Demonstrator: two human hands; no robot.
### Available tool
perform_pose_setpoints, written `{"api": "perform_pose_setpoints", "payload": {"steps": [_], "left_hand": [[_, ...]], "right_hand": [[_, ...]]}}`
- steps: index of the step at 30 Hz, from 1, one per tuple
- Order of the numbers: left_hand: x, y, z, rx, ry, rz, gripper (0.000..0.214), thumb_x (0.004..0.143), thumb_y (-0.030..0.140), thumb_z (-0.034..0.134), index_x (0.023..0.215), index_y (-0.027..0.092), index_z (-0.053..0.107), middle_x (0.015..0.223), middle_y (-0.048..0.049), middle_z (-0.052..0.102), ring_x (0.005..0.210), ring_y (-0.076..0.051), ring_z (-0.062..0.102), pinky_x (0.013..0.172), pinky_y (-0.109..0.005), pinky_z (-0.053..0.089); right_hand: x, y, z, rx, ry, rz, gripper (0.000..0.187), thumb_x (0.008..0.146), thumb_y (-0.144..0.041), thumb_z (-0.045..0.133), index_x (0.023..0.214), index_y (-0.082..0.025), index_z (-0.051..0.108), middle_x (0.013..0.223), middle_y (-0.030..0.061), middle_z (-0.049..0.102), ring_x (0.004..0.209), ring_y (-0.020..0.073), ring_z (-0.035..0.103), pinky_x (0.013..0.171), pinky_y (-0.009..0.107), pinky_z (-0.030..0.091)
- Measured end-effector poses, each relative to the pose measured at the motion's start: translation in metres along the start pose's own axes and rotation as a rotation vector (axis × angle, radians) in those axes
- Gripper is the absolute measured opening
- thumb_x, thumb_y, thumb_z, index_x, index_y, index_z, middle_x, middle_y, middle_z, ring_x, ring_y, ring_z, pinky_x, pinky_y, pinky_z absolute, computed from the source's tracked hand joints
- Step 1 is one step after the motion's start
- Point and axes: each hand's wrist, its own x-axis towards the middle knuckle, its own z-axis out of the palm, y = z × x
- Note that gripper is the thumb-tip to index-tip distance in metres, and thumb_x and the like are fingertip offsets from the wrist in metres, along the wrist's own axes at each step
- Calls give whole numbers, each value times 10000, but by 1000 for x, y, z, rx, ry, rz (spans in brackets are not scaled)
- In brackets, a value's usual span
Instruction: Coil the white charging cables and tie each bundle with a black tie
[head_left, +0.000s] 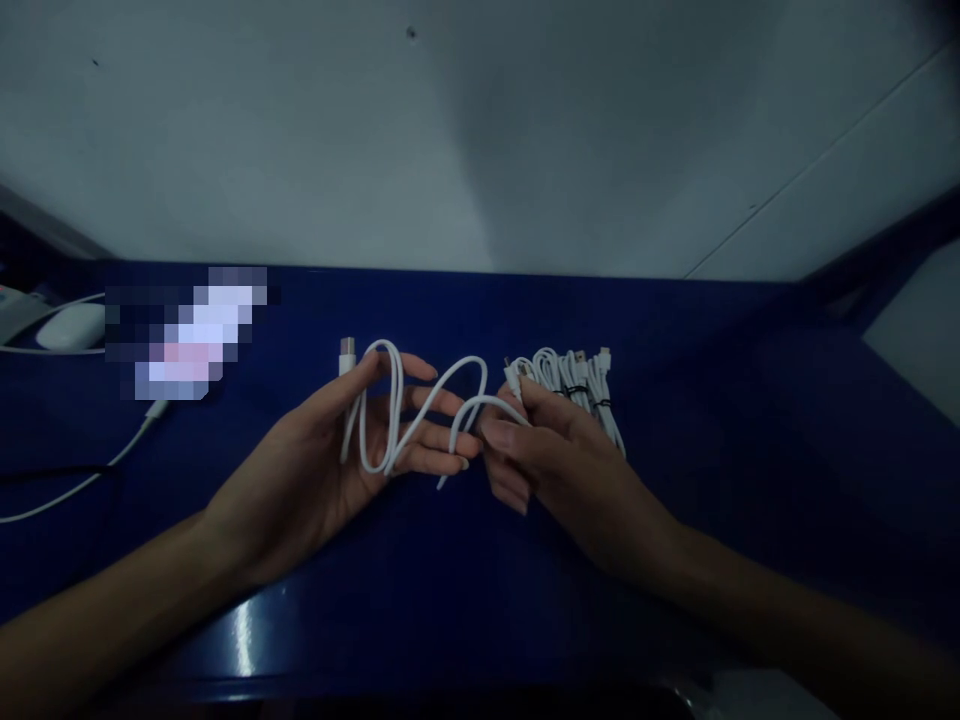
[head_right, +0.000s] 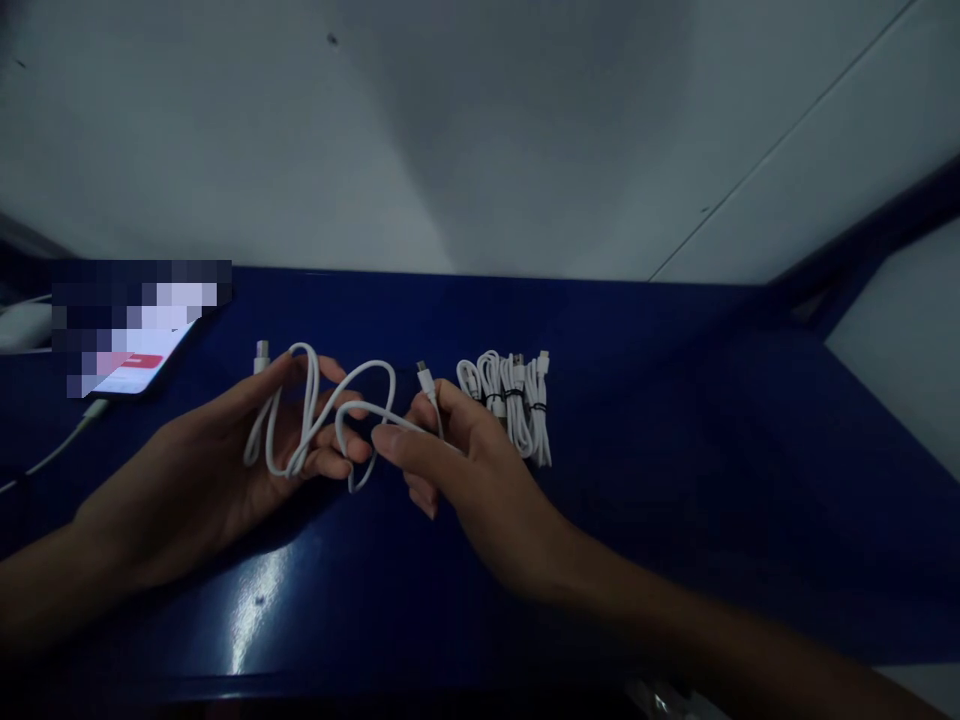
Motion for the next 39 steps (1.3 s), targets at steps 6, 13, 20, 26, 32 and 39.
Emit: {"api": "perform_pose_setpoints", "payload": {"steps": [6, 13, 20, 26, 32, 39], "left_hand": [[0, -1, 0, 13, 6, 5, 411, 1179, 353, 500, 1103, 107, 820, 1046, -153, 841, 902, -292, 866, 874, -370, 742], [-1, 1, 5, 8, 82, 23, 421, 1178, 342, 498, 1062, 104, 826, 971, -128, 827, 829, -261, 859, 859, -351, 743], [2, -3, 3, 49, 124, 29, 372, 1159, 355, 549, 1069, 117, 819, 1038, -143, 825, 899, -273, 858, 915, -347, 728], [3, -3, 4, 46, 157, 39, 367, 1146, 355, 574, 1045, 108, 826, 1008, -143, 824, 837, -263, 853, 843, -331, 739], [3, -1, 4, 39, 180, 25, 379, 1143, 358, 588, 1016, 105, 839, 987, -152, 835, 830, -262, 859, 842, -336, 743], [5, -2, 4, 44, 213, 12, 374, 1154, 304, 554, 1024, 96, 836, 1051, -196, 846, 824, -251, 860, 828, -318, 740]], "right_hand": [[-7, -11, 8, -446, 133, -134, 456, 1187, -460, 508, 800, -225, 562, 846, -24, 536, 808, 159, 509, 760, 331, 423], [-6, -17, 5, -357, 39, -74, 334, 1166, -356, 512, 895, -232, 663, 930, -6, 665, 900, 176, 614, 824, 342, 471], [-8, -19, 1, -316, -11, -50, 321, 1109, -295, 558, 797, -228, 596, 762, -35, 512, 700, 144, 449, 647, 305, 393], [-8, -14, 5, -475, 94, -80, 153, 971, -172, 727, 1052, -299, 698, 699, -82, 488, 573, 116, 399, 516, 255, 346], [-11, -14, 1, -608, 96, -215, 169, 1084, -181, 533, 1100, -269, 676, 642, -86, 517, 493, 105, 420, 457, 260, 313], [-10, -8, -1, -602, 12, -340, 405, 1205, -334, 388, 887, -224, 614, 708, -41, 549, 590, 127, 505, 590, 322, 435]]}}
